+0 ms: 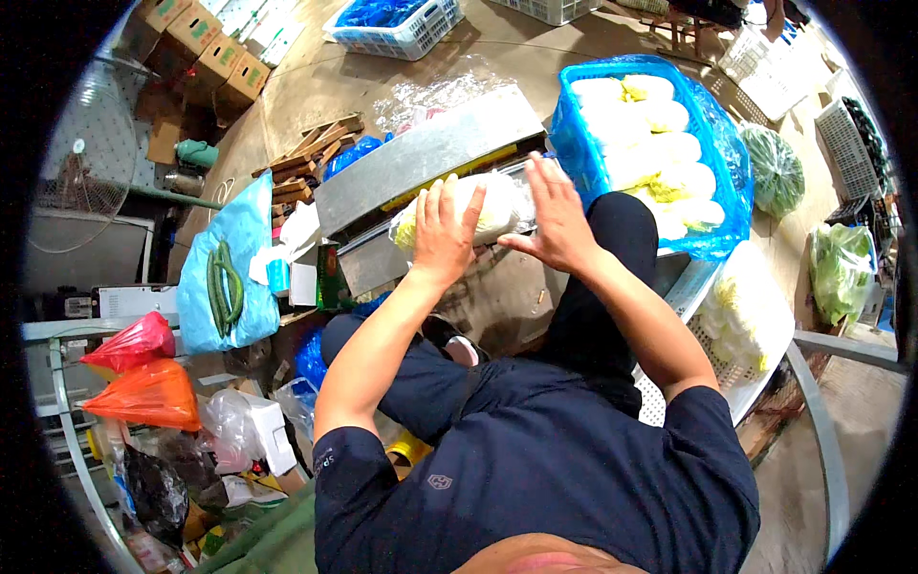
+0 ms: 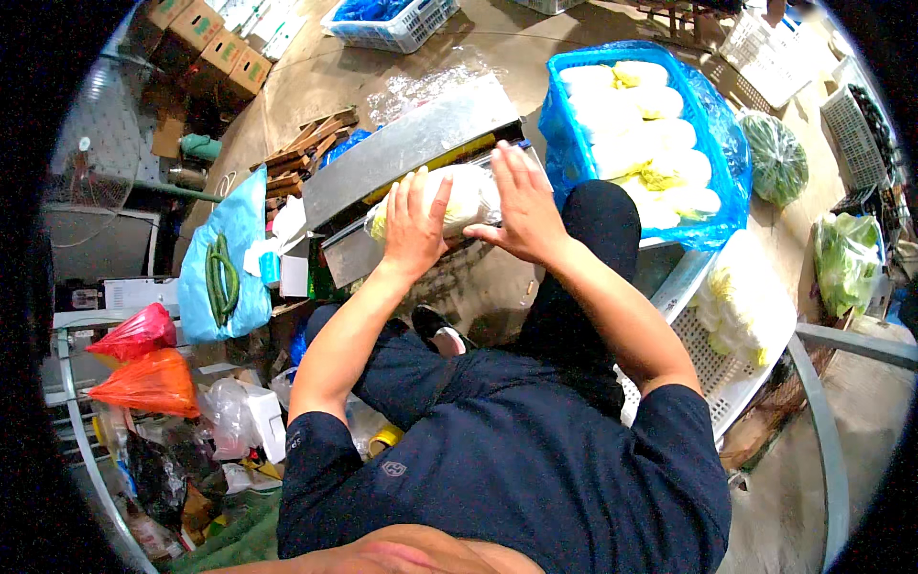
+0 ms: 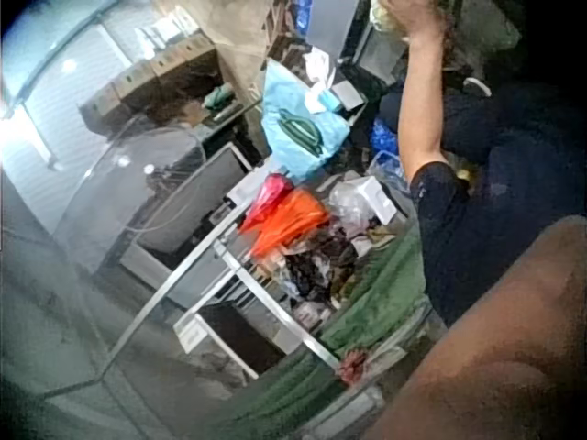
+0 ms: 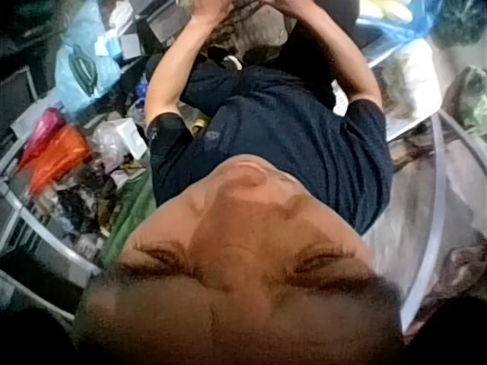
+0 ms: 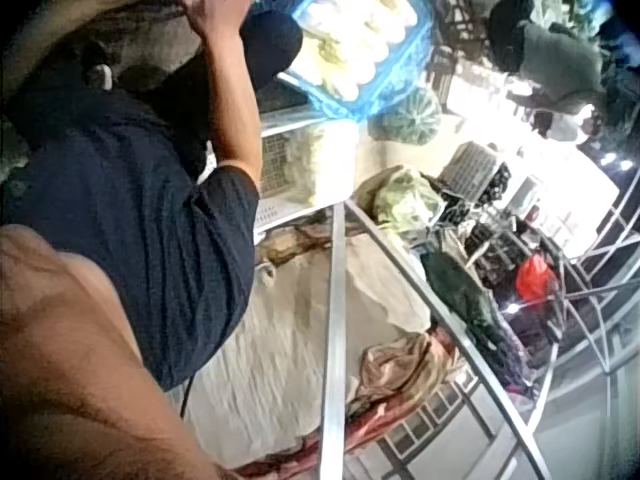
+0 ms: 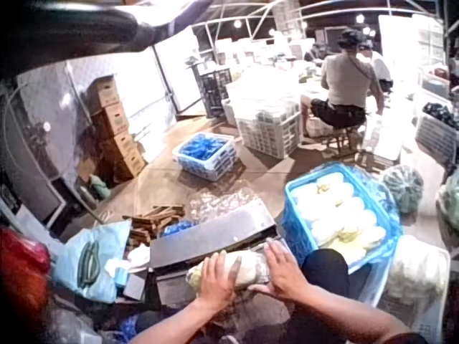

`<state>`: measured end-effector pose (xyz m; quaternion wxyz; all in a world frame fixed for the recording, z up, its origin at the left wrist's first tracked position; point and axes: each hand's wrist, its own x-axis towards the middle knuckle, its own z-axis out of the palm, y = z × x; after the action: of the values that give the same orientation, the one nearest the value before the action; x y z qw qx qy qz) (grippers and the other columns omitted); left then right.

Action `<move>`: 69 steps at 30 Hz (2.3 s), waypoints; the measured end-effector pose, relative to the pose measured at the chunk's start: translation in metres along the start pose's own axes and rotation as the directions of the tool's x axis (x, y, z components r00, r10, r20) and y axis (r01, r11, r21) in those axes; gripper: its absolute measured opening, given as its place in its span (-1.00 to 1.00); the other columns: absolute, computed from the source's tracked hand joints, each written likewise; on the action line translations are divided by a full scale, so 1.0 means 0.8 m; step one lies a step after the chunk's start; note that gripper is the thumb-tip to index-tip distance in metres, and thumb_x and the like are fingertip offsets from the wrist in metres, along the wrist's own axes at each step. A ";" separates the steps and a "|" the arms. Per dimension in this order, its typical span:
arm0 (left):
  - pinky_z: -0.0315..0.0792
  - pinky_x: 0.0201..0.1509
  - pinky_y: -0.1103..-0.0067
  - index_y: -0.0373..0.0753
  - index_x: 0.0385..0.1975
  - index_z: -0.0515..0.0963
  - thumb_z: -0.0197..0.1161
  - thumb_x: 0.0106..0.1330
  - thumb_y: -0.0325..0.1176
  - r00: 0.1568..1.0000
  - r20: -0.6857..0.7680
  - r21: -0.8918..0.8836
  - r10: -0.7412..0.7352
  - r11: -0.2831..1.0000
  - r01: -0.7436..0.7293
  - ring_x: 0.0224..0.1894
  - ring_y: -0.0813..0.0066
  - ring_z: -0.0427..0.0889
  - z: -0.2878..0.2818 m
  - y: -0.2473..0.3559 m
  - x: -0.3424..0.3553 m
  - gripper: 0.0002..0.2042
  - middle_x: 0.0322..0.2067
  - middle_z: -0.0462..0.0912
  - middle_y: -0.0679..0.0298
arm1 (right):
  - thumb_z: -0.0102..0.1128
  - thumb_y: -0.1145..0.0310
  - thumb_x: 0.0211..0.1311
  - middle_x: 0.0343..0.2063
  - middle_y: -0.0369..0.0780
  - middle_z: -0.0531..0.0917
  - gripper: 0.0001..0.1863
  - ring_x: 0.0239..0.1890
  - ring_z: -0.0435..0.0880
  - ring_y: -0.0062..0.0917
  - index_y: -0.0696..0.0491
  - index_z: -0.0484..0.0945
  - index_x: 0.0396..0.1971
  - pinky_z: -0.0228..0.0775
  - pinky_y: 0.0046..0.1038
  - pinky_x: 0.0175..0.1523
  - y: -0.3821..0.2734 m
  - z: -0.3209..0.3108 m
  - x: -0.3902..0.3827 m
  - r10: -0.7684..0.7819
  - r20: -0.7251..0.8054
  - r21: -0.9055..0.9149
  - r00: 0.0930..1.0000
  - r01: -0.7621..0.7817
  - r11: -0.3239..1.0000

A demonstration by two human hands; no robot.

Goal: The person sits on the floor and wraps individual heads of napa cabbage in plastic film using a manual sealing machine. They place the cabbage on the machine, pull the film over it, and then place the wrapped vegetable into a blue crate.

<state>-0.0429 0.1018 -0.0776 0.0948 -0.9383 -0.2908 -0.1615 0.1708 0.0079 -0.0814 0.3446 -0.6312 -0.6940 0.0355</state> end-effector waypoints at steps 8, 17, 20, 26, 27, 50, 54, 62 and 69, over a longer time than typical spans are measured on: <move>0.25 0.33 0.08 0.00 0.39 0.24 0.61 -0.28 -0.27 1.000 -0.003 -0.064 0.016 0.998 -0.016 0.22 -0.06 0.36 -0.009 -0.007 0.008 0.04 0.20 0.35 -0.03 | 0.59 -0.05 -0.11 0.32 0.02 0.33 -0.10 0.41 0.21 -0.03 0.11 0.43 0.20 0.11 -0.09 0.46 0.022 -0.012 -0.018 0.123 0.014 0.029 0.992 -0.123 0.992; 0.33 0.36 0.26 -0.17 0.45 0.12 0.64 -0.27 -0.14 0.970 0.181 -0.419 -0.161 0.880 0.224 0.27 -0.01 0.41 -0.115 -0.006 0.008 0.15 0.24 0.39 0.00 | 0.58 -0.15 -0.17 0.04 -0.20 0.60 -0.12 0.25 0.42 -0.23 0.06 0.51 0.13 0.24 -0.20 0.34 0.002 -0.042 0.000 -0.096 -0.165 0.404 0.982 0.156 0.902; 0.28 0.42 0.27 -0.20 0.46 0.09 0.65 -0.25 -0.14 0.903 0.350 -0.590 -0.249 0.690 0.418 0.32 -0.01 0.40 -0.141 -0.009 -0.003 0.17 0.29 0.37 -0.04 | 0.54 0.16 0.06 -0.51 -0.27 0.52 -0.66 -0.40 0.49 -0.45 0.07 0.61 -0.36 0.31 -0.40 -0.22 -0.022 -0.048 0.017 -0.121 -0.225 0.478 0.967 0.218 0.851; 0.16 0.48 0.42 -0.32 0.45 0.12 0.68 -0.24 -0.18 0.789 0.607 -0.769 -0.092 0.182 0.613 0.37 0.33 0.33 -0.156 -0.016 -0.042 0.16 0.31 0.38 0.13 | 0.43 0.42 0.16 -0.65 -0.21 0.47 -0.83 -0.60 0.46 -0.38 0.10 0.58 -0.51 0.24 -0.42 -0.47 -0.053 -0.066 0.028 -0.112 -0.156 0.553 0.981 0.181 0.813; 0.15 0.48 0.42 -0.32 0.45 0.12 0.68 -0.24 -0.19 0.778 0.628 -0.776 -0.021 0.054 0.628 0.38 0.34 0.31 -0.157 -0.009 -0.046 0.16 0.32 0.37 0.14 | 0.43 0.42 0.17 -0.64 -0.19 0.49 -0.82 -0.60 0.49 -0.36 0.11 0.58 -0.51 0.26 -0.39 -0.48 -0.052 -0.069 0.034 -0.170 -0.182 0.501 0.968 0.240 0.831; 0.33 0.37 0.38 -0.37 0.33 0.29 0.74 -0.46 -0.21 0.720 0.589 -0.702 0.367 -0.209 0.681 0.23 0.35 0.49 -0.135 0.002 -0.092 0.16 0.18 0.54 0.16 | 0.32 0.17 0.35 -0.09 -0.27 0.68 -0.65 -0.03 0.65 -0.60 0.12 0.62 -0.05 0.50 -0.48 0.14 -0.105 0.004 0.036 -0.365 0.751 0.584 0.550 -0.811 -0.021; 0.31 0.38 0.37 -0.37 0.34 0.27 0.75 -0.47 -0.21 0.728 0.550 -0.707 0.409 -0.237 0.667 0.24 0.33 0.49 -0.122 0.000 -0.092 0.18 0.19 0.53 0.14 | 0.23 0.22 0.41 -0.04 -0.26 0.68 -0.68 0.01 0.63 -0.59 0.11 0.62 0.01 0.47 -0.47 0.17 -0.101 0.011 0.034 -0.396 0.771 0.535 0.498 -0.845 -0.020; 0.30 0.39 0.39 -0.35 0.40 0.22 0.66 -0.37 -0.23 0.835 0.465 -0.542 0.294 -0.652 0.531 0.26 0.28 0.49 -0.089 0.013 -0.101 0.15 0.24 0.49 0.10 | -0.07 -0.05 0.50 0.19 -0.10 0.57 -0.45 0.27 0.51 -0.31 0.10 0.59 0.12 0.25 -0.21 0.36 -0.102 -0.059 0.077 -0.594 0.220 0.956 0.774 -0.051 0.288; 0.39 0.38 0.16 -0.27 0.44 0.14 0.65 -0.26 0.24 0.912 0.395 -0.679 -0.113 -0.704 0.207 0.32 0.04 0.44 -0.077 0.021 -0.121 0.25 0.35 0.35 0.00 | -0.53 -0.47 0.39 0.22 -0.08 0.54 0.00 0.29 0.47 -0.34 0.17 0.40 0.30 0.20 -0.26 0.41 -0.105 -0.007 0.024 0.013 0.615 0.781 0.788 -0.611 0.131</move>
<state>-0.1238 0.0214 -0.0561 -0.8487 -0.3886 -0.1646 -0.3188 0.1029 0.0060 -0.0280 0.4633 -0.3789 -0.4169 0.6841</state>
